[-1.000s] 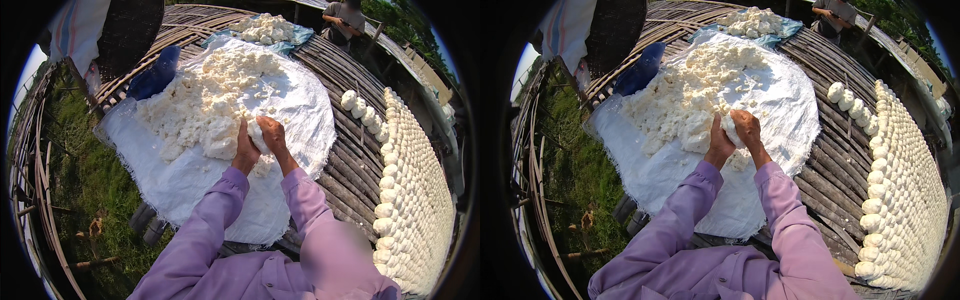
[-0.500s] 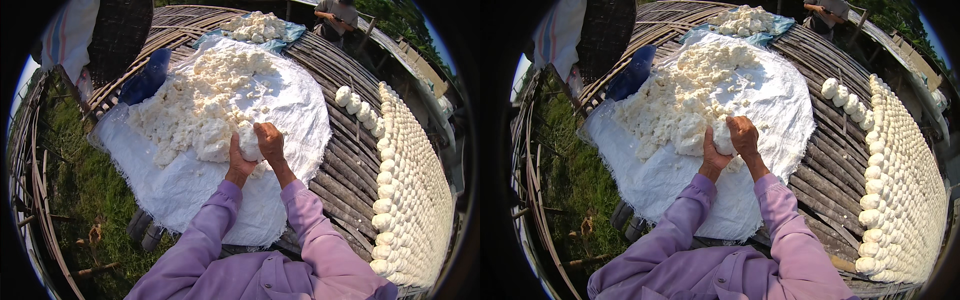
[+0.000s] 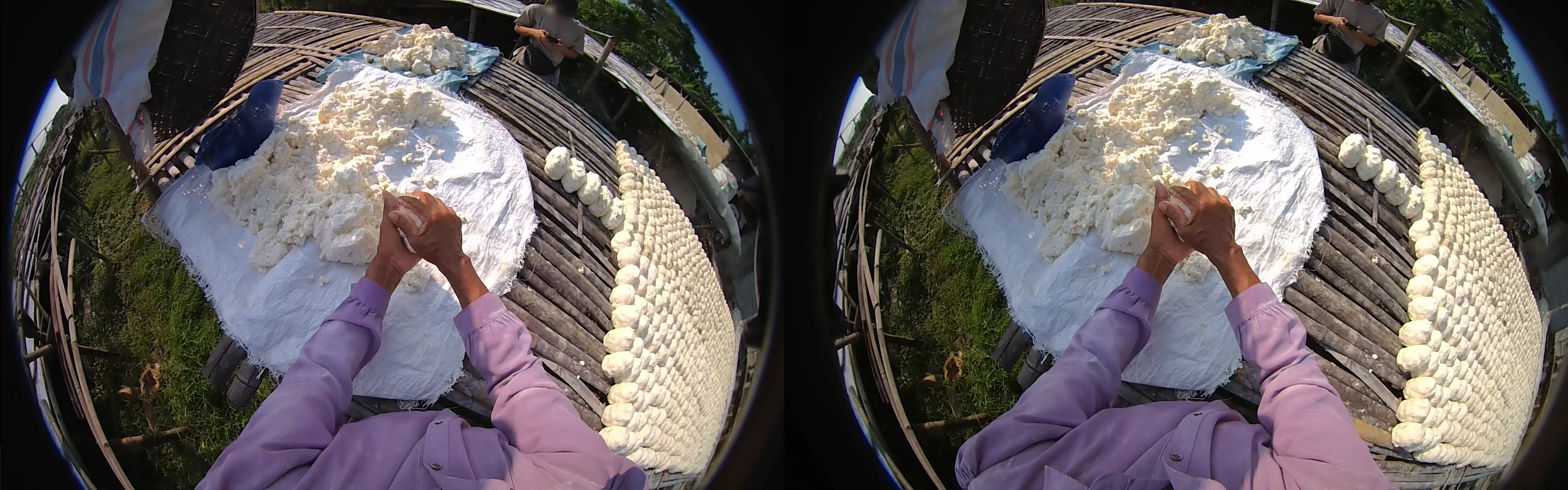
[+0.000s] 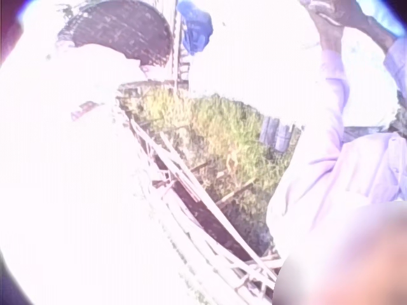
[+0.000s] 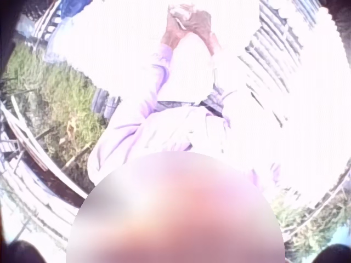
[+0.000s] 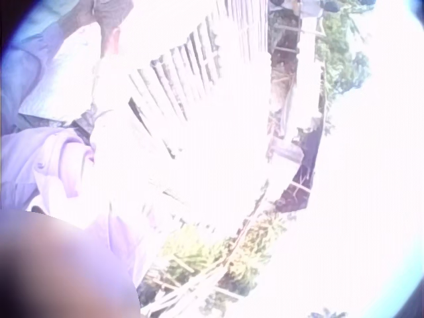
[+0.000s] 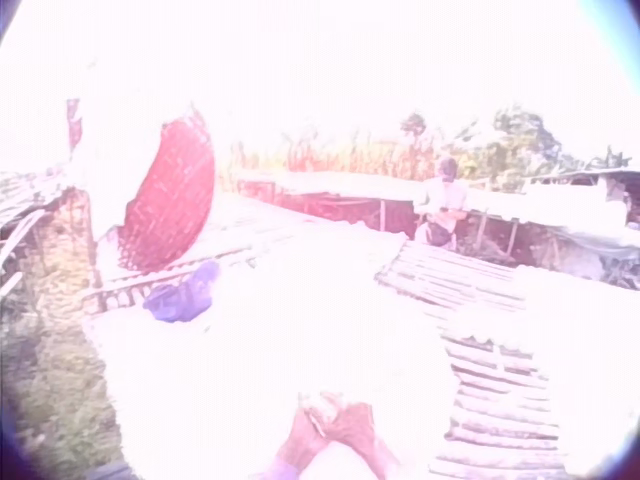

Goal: The person repeatedly scoops portions of white dough from a pile on a cloth, rolls them into balls between both hands, and places each ball onto a bamboo rack. The process continues throughout the clip, forming a growing row of dough balls.

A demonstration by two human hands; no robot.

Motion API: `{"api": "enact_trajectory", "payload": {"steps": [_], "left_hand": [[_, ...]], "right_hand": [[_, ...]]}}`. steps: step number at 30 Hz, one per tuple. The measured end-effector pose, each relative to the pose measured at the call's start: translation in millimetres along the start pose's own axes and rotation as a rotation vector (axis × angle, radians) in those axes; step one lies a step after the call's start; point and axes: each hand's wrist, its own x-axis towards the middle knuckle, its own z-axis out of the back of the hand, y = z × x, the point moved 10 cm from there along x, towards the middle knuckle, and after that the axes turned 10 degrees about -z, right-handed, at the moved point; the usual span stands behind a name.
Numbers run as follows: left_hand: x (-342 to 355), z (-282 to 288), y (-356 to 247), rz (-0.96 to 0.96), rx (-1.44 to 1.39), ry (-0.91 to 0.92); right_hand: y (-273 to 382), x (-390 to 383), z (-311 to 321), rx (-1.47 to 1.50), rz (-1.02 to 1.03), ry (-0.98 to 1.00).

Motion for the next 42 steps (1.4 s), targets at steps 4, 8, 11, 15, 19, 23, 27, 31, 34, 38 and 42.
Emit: {"api": "enact_trajectory", "payload": {"steps": [4,8,11,15,19,23,27,31,34,38,42], "left_hand": [[-6,12,30,0.157,-0.168,-0.183],[0,28,30,-0.015,-0.119,-0.217],[2,31,42,0.067,-0.107,-0.207],[3,26,38,0.08,0.083,-0.16],[-1,9,43,0.15,-0.061,-0.067],[-1,30,41,0.052,-0.093,-0.228],[3,23,40,-0.02,-0.006,-0.13],[4,7,42,0.011,0.13,-0.045],[2,-5,46,0.071,0.103,0.028],[-3,2,52,0.073,-0.072,-0.024],[-1,21,47,-0.022,0.014,-0.14]], "right_hand": [[-69,-12,-20,0.534,-0.447,-0.119],[-11,-24,15,0.036,0.211,-0.302],[-50,-7,5,0.313,-0.308,0.089],[-32,-10,68,0.288,-0.056,-0.514],[-67,-4,-5,0.292,-0.3,-0.101],[-62,-21,21,0.322,-0.146,-0.4],[-71,-10,0,0.339,-0.374,0.051],[-54,-16,63,0.25,-0.098,-0.522],[-79,-7,4,0.163,-0.332,-0.086],[-106,-36,20,0.578,-0.51,-0.401],[-77,-27,4,0.344,-0.405,0.045]]}}
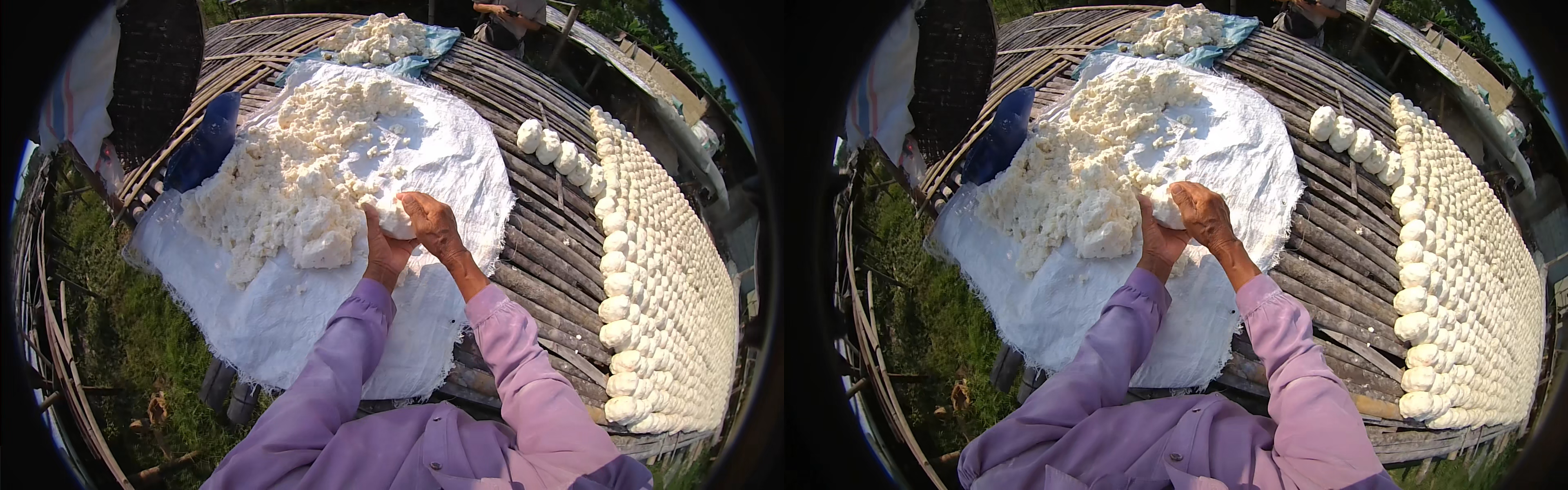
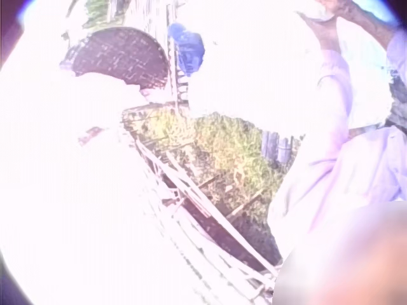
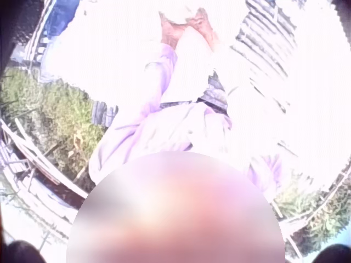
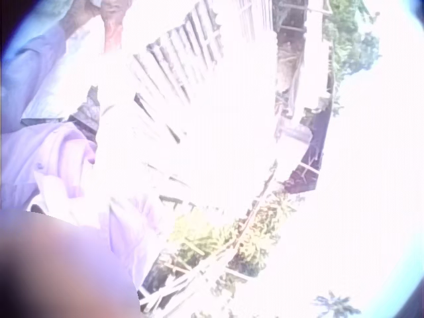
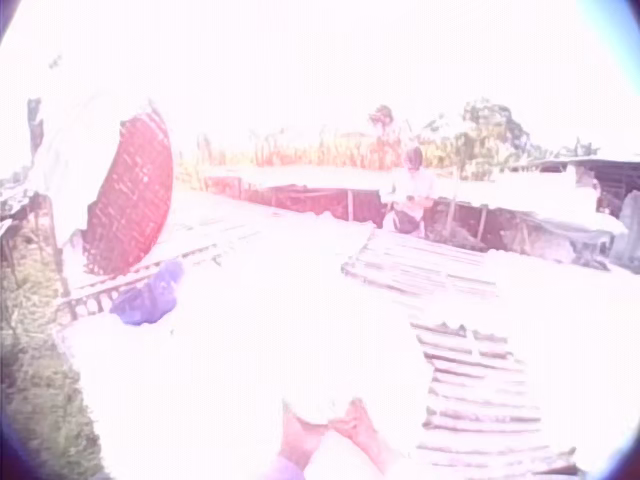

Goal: The person repeatedly scoops portions of white dough from a pile on a cloth, rolls them into balls between both hands, and places each ball onto a bamboo rack. The process continues throughout the clip, forming a growing row of dough balls.

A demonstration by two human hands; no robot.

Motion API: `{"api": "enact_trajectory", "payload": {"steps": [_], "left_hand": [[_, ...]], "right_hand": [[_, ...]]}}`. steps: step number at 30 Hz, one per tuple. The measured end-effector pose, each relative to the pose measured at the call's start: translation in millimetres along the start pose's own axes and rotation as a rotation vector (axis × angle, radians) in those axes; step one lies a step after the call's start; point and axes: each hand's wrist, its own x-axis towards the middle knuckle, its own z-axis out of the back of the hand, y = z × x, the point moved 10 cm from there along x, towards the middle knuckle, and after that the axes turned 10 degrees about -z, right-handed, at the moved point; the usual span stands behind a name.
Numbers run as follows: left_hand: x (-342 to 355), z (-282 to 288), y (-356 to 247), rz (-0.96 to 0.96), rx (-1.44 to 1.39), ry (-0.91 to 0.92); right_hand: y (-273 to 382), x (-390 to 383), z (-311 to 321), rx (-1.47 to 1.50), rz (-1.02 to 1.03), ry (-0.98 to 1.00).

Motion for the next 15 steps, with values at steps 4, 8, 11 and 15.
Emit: {"api": "enact_trajectory", "payload": {"steps": [4,8,11,15], "left_hand": [[3,-13,6,0.053,0.072,0.043],[-1,-30,13,0.094,0.159,0.135],[-8,-32,19,0.158,0.021,0.178],[-9,-10,18,0.133,-0.034,0.064]], "right_hand": [[23,-9,52,0.081,0.25,-0.459],[-28,12,4,-0.06,-0.055,-0.115],[-58,-1,21,0.582,-0.097,-0.268],[-20,-15,22,0.142,0.141,-0.198]]}}
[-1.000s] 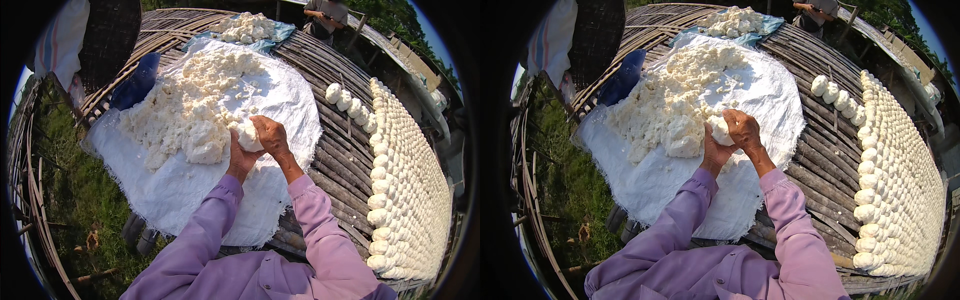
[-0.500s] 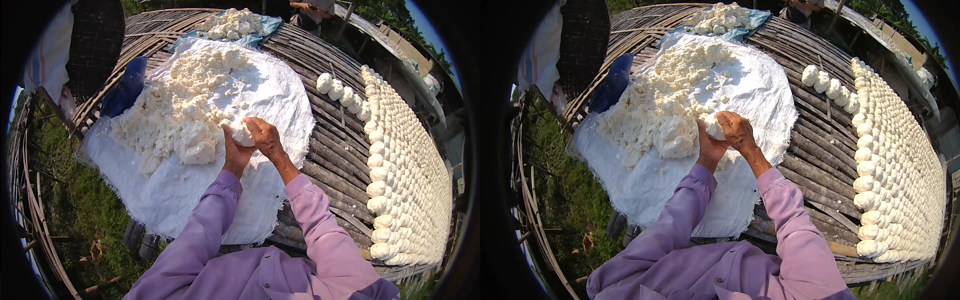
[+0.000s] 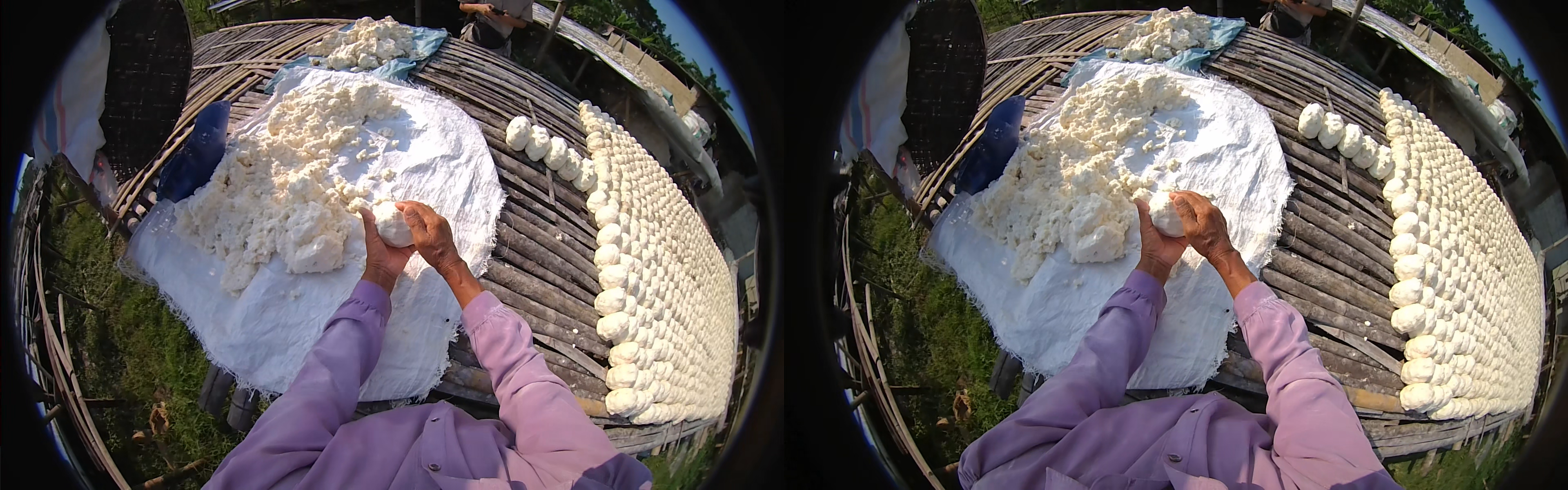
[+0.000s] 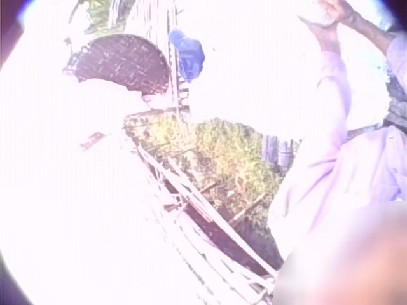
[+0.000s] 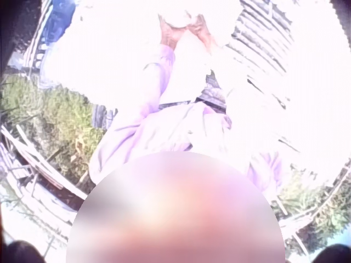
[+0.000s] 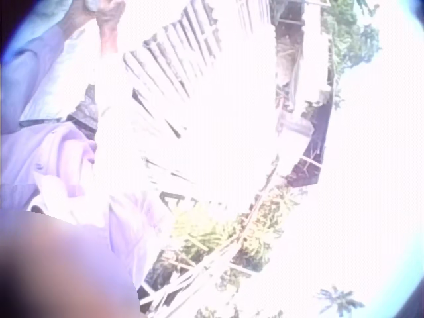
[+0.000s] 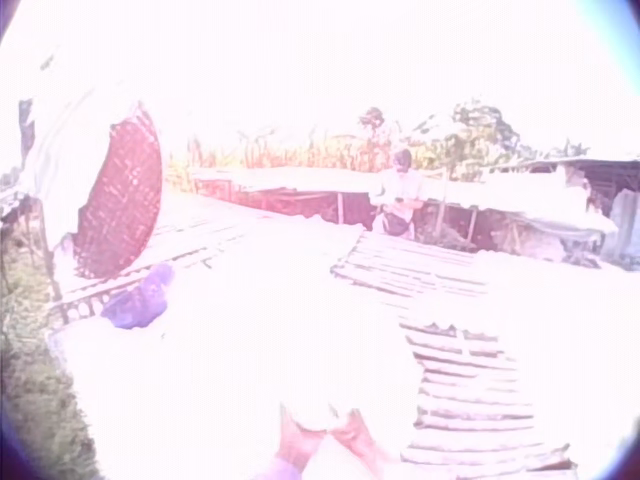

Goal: The person repeatedly scoops portions of white dough from a pile on a cloth, rolls them into balls between both hands, and places each ball onto a bamboo rack. The process continues throughout the clip, forming a growing row of dough balls.

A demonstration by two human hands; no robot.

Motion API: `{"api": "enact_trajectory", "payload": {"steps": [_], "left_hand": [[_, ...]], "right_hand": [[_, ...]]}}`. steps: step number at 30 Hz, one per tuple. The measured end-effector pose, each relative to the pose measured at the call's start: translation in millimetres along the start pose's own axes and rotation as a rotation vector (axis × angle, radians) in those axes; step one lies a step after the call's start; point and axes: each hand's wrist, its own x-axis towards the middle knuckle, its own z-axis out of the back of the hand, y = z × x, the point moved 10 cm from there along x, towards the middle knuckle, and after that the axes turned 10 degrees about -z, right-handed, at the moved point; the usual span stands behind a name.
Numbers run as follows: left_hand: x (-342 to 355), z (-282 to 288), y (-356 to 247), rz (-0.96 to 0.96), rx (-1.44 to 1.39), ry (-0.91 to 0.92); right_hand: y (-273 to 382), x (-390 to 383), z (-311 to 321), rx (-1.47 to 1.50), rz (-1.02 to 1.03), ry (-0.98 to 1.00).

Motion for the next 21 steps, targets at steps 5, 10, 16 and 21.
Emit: {"api": "enact_trajectory", "payload": {"steps": [5,10,16,21], "left_hand": [[4,-1,9,0.034,0.146,0.02],[1,-26,18,0.083,0.086,0.197],[5,-5,9,-0.04,0.164,-0.016],[8,-23,22,0.067,0.175,0.053]], "right_hand": [[26,2,25,-0.043,0.119,-0.218],[-44,6,-6,-0.021,-0.457,0.089],[-12,1,11,0.026,-0.238,0.158],[33,5,35,-0.236,0.149,-0.128]]}}
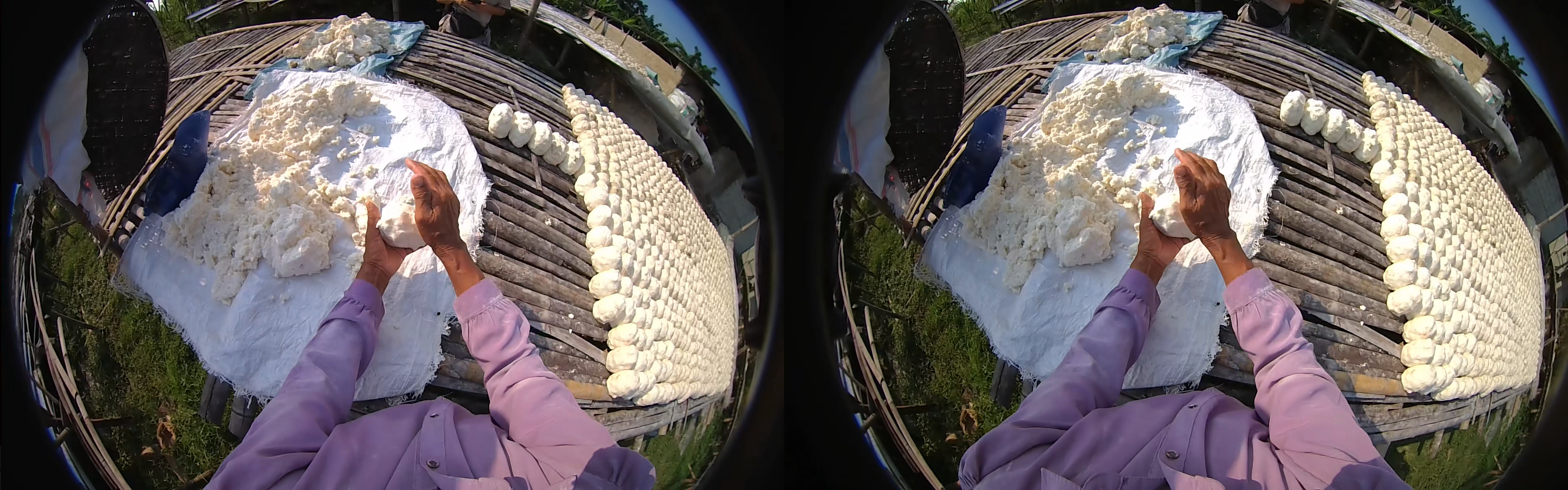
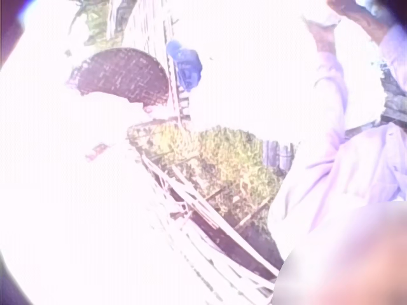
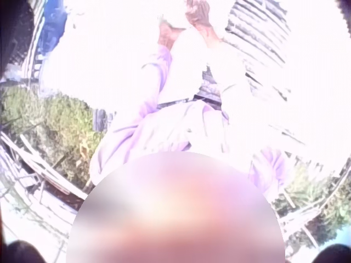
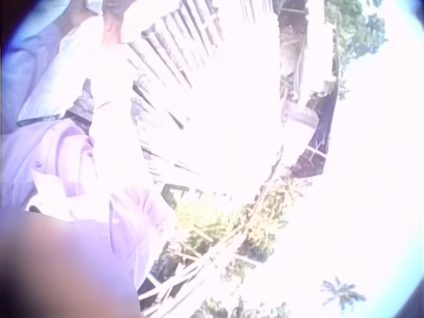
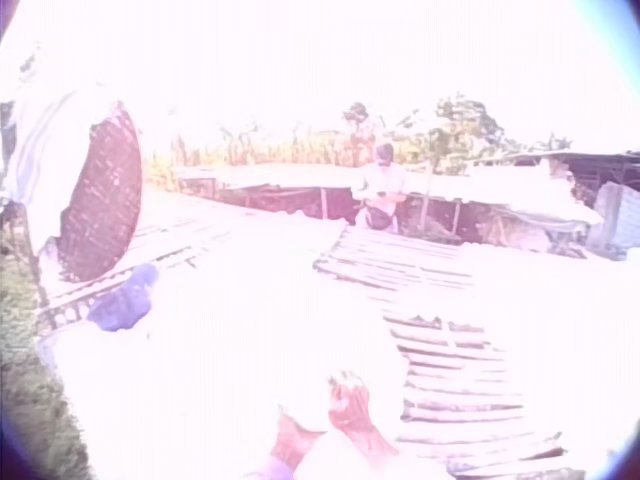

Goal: The person repeatedly scoops portions of white dough from a pile on a cloth, rolls them into balls between both hands, and places each ball onto a bamboo rack. The process continues throughout the clip, forming a growing row of dough balls.

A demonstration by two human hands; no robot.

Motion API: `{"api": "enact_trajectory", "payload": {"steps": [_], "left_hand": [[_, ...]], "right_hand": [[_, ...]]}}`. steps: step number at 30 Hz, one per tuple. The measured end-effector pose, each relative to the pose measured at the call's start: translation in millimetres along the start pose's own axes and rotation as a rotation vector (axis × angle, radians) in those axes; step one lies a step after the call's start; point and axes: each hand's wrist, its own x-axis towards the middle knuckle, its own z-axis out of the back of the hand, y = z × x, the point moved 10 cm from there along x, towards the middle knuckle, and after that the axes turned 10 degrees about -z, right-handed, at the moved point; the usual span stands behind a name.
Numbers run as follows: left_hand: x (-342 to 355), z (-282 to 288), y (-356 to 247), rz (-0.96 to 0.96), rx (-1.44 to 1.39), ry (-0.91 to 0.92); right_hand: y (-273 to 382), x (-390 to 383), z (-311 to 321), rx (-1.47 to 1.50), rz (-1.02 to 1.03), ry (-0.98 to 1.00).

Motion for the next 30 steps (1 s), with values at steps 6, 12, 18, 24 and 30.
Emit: {"api": "enact_trajectory", "payload": {"steps": [6,12,18,24,30], "left_hand": [[2,0,7,0.06,0.005,-0.057],[4,3,7,-0.008,-0.011,-0.02],[9,-28,18,-0.012,0.085,0.14],[7,-22,18,-0.055,-0.021,-0.057],[14,-47,38,-0.011,0.068,0.039]], "right_hand": [[-76,-17,-19,0.536,-0.668,0.044],[-46,-5,-9,0.373,-0.392,0.182],[-41,4,-15,-0.13,-0.249,0.231],[-47,-2,24,0.251,-0.306,0.093],[-30,7,84,0.15,-0.053,-0.235]]}}
